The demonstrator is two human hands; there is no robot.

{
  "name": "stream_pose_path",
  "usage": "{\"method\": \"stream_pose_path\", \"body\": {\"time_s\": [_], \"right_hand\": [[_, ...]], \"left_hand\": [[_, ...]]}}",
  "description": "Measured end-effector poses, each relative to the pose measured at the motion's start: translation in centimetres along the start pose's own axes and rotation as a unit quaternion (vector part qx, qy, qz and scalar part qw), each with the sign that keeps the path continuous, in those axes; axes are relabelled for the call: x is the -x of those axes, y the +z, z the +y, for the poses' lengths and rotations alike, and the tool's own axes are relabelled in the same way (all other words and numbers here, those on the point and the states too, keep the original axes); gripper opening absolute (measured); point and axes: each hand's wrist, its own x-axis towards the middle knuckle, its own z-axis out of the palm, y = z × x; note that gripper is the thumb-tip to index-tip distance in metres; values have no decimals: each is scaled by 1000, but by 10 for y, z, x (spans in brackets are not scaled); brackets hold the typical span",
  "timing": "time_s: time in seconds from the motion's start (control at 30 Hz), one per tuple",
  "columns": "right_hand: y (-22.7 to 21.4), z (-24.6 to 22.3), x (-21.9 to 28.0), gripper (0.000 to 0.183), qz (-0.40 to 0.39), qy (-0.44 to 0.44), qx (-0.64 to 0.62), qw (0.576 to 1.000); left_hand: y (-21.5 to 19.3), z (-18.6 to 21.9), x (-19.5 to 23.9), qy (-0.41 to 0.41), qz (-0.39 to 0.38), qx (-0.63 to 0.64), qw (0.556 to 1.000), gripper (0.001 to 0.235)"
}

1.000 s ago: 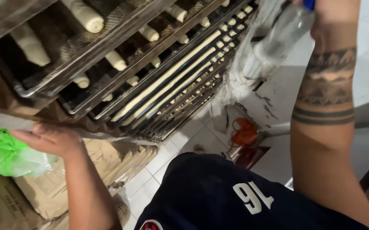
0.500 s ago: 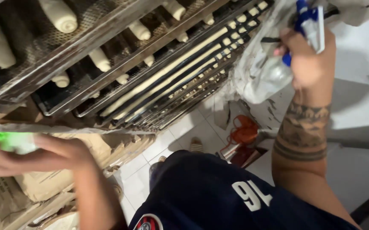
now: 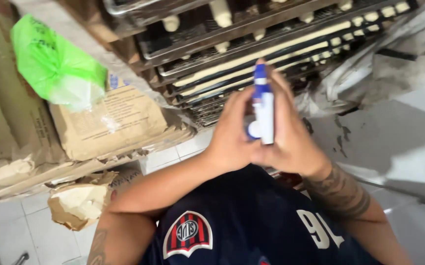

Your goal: The person holds a spray bottle and sprays liquid onto trays of dough arranged on a metal rack. The person moves the bottle across the trays to apply the liquid evenly.

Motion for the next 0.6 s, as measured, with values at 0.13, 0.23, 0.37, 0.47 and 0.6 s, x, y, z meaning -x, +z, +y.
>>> {"method": "stream_pose_path", "body": {"time_s": [0.13,0.23,0.37,0.47,0.6], "right_hand": [[50,1,7,103,-190,57,-120,973],[101,8,36,76,-214,137,-100,962],[137,10,45,99,-107,161,-101,976],[146,4,45,105,-146,237,-38,960],[149,-4,45,102,-106,215,-51,970]], "left_hand": [[-57,18,34,-8,70,9,997,69],[-78,28,52,-45,44,131,989,84],[-101,-2,81,-55,114,79,989,58],[-116,17,74,-88,112,115,983,42],[-114,25,73,-52,84,116,988,40]]}}
